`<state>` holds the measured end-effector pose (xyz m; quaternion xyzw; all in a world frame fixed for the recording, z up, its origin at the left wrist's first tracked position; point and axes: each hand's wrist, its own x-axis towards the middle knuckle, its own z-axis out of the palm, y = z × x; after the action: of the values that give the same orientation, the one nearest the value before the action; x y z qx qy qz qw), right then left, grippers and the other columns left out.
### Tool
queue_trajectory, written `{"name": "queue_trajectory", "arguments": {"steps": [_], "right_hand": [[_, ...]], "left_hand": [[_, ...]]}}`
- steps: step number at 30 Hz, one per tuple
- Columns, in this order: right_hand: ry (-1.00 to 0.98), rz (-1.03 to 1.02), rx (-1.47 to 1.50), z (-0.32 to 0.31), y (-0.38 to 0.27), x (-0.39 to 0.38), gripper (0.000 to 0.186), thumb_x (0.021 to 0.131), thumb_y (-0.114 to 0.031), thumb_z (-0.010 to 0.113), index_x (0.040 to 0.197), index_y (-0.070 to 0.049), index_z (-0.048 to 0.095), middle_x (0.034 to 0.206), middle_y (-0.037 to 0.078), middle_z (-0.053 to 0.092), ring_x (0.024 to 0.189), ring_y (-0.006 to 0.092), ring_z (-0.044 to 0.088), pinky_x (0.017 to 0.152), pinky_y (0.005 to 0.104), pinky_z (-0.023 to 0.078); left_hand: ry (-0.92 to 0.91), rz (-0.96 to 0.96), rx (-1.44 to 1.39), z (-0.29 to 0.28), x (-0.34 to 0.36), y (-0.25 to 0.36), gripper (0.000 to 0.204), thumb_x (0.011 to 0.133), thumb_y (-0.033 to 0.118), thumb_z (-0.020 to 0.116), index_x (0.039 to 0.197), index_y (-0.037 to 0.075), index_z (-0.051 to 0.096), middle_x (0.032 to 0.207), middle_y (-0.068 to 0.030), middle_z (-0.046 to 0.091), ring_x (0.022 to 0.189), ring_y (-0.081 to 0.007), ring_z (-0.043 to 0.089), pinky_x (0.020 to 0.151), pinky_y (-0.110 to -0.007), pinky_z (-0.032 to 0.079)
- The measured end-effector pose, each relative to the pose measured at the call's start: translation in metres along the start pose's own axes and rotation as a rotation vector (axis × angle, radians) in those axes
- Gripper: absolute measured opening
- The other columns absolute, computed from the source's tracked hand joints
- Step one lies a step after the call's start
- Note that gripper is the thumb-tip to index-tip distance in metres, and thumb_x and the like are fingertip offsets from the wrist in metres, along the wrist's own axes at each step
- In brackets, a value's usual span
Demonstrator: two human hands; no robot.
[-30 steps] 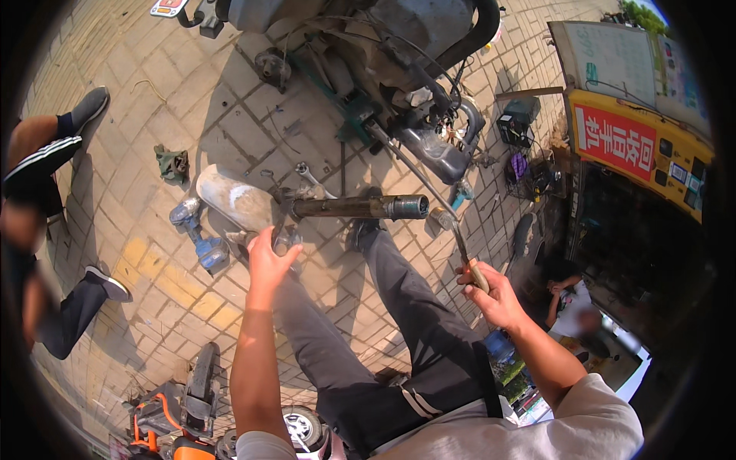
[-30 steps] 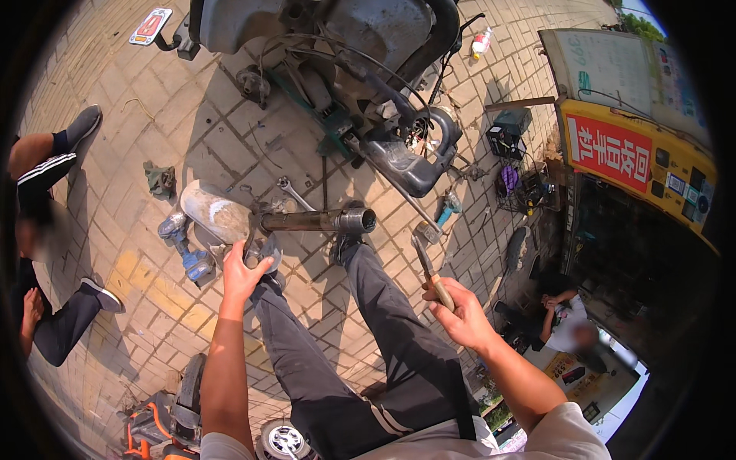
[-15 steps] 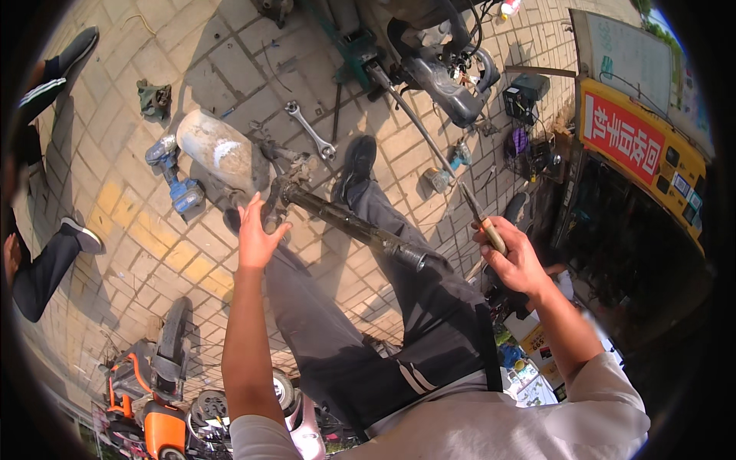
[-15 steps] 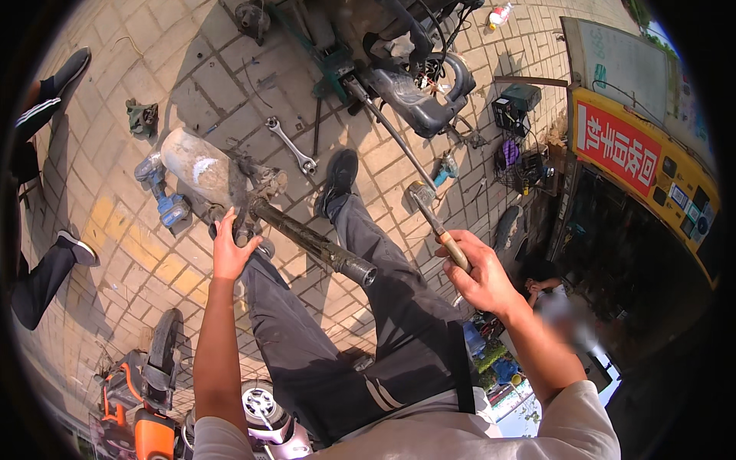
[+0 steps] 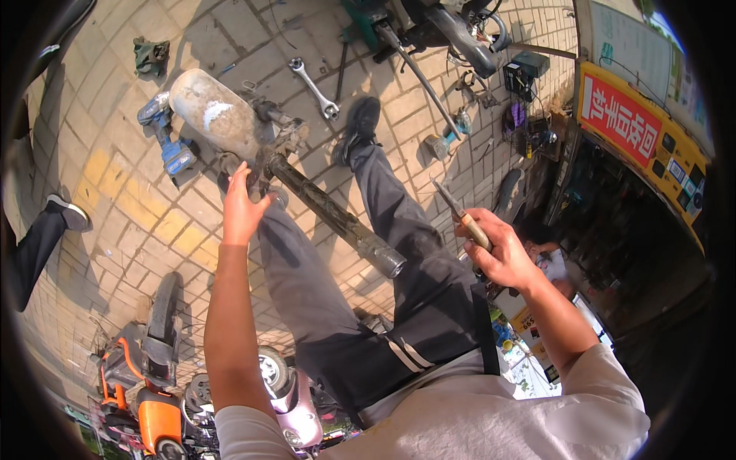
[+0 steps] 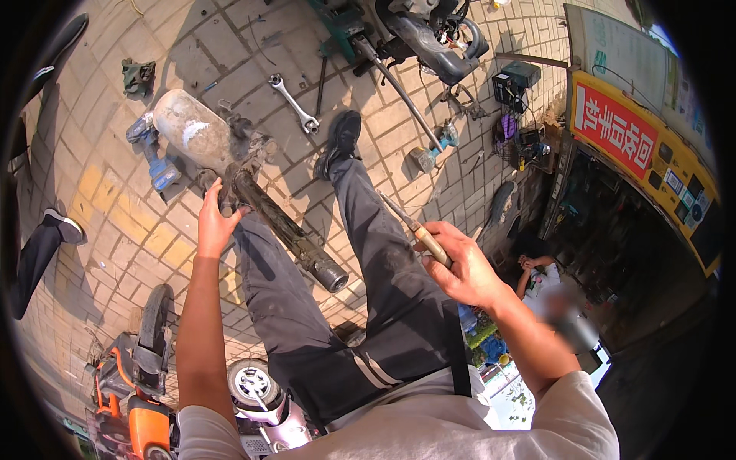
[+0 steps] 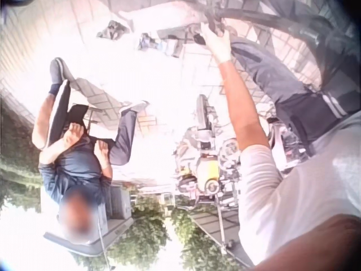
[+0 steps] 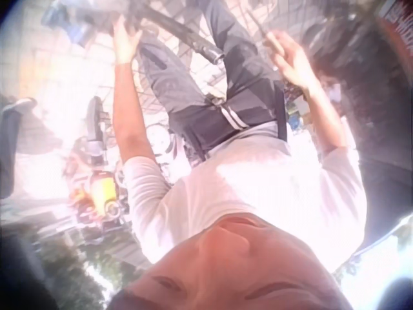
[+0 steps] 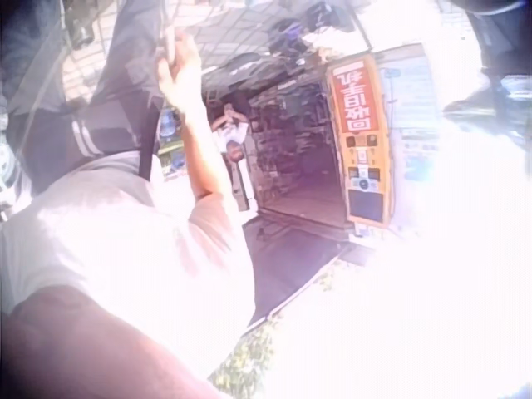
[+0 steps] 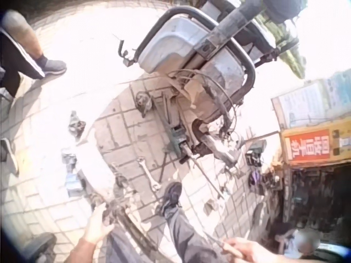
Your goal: The person uses a cordless impact wrench to remove bolts from the handlebar stem of a scooter. They then use a wrench to loosen a nut and remove a metal tube from the stem. The removed parts are placed on the ground.
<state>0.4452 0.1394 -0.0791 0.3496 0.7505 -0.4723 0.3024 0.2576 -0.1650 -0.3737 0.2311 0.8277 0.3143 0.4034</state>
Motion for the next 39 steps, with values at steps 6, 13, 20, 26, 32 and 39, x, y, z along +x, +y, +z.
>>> {"name": "queue_trajectory", "arguments": {"steps": [6, 13, 20, 26, 32, 39], "right_hand": [[-0.022, -0.035, -0.045, -0.003, -0.001, -0.002, 0.021, 0.081, -0.008, 0.056, 0.098, 0.003, 0.061, 0.109, 0.018, 0.056, 0.097, 0.0335, 0.058, 0.084, 0.0377, 0.047], [-0.019, 0.039, -0.039, -0.017, 0.025, -0.002, 0.023, 0.082, -0.010, 0.054, 0.099, 0.004, 0.061, 0.113, 0.018, 0.057, 0.100, 0.0341, 0.057, 0.087, 0.0385, 0.046], [0.000, 0.146, 0.008, -0.029, 0.058, -0.013, 0.024, 0.082, -0.010, 0.053, 0.099, 0.004, 0.062, 0.110, 0.017, 0.057, 0.101, 0.0339, 0.056, 0.090, 0.0383, 0.045], [-0.003, 0.155, 0.004, -0.028, 0.091, -0.020, 0.029, 0.078, -0.015, 0.055, 0.099, 0.003, 0.063, 0.109, 0.018, 0.058, 0.103, 0.0334, 0.056, 0.092, 0.0391, 0.045], [0.130, 0.261, 0.082, -0.015, 0.113, -0.055, 0.025, 0.078, -0.014, 0.054, 0.094, 0.002, 0.062, 0.099, 0.017, 0.059, 0.097, 0.0326, 0.057, 0.088, 0.0382, 0.045], [0.362, 0.436, 0.292, 0.065, 0.142, -0.154, 0.021, 0.076, -0.013, 0.055, 0.091, 0.001, 0.062, 0.090, 0.016, 0.059, 0.091, 0.0311, 0.058, 0.083, 0.0375, 0.045]], "left_hand": [[0.010, -0.069, -0.112, -0.004, 0.002, 0.008, 0.070, 0.066, 0.023, 0.084, 0.120, -0.004, 0.047, 0.135, -0.0184, 0.049, 0.118, -0.0365, 0.051, 0.100, -0.040, 0.041], [0.010, -0.090, -0.078, -0.003, 0.013, 0.019, 0.075, 0.065, 0.023, 0.084, 0.124, -0.004, 0.047, 0.129, -0.0201, 0.053, 0.115, -0.0346, 0.054, 0.097, -0.039, 0.043], [-0.017, -0.109, -0.069, -0.013, 0.030, 0.038, 0.079, 0.063, 0.023, 0.084, 0.127, -0.004, 0.046, 0.119, -0.0219, 0.058, 0.111, -0.0342, 0.056, 0.095, -0.039, 0.044], [-0.071, -0.155, -0.065, -0.025, 0.043, 0.054, 0.079, 0.062, 0.025, 0.084, 0.126, -0.003, 0.047, 0.117, -0.0237, 0.058, 0.109, -0.0358, 0.056, 0.094, -0.040, 0.044], [-0.162, -0.126, -0.026, -0.036, 0.061, 0.066, 0.077, 0.063, 0.026, 0.085, 0.125, -0.001, 0.048, 0.117, -0.0227, 0.059, 0.111, -0.0345, 0.057, 0.095, -0.040, 0.044], [-0.353, -0.046, 0.200, -0.078, 0.090, 0.108, 0.083, 0.059, 0.033, 0.087, 0.124, -0.004, 0.050, 0.118, -0.0230, 0.060, 0.112, -0.0331, 0.058, 0.095, -0.039, 0.046]]}}
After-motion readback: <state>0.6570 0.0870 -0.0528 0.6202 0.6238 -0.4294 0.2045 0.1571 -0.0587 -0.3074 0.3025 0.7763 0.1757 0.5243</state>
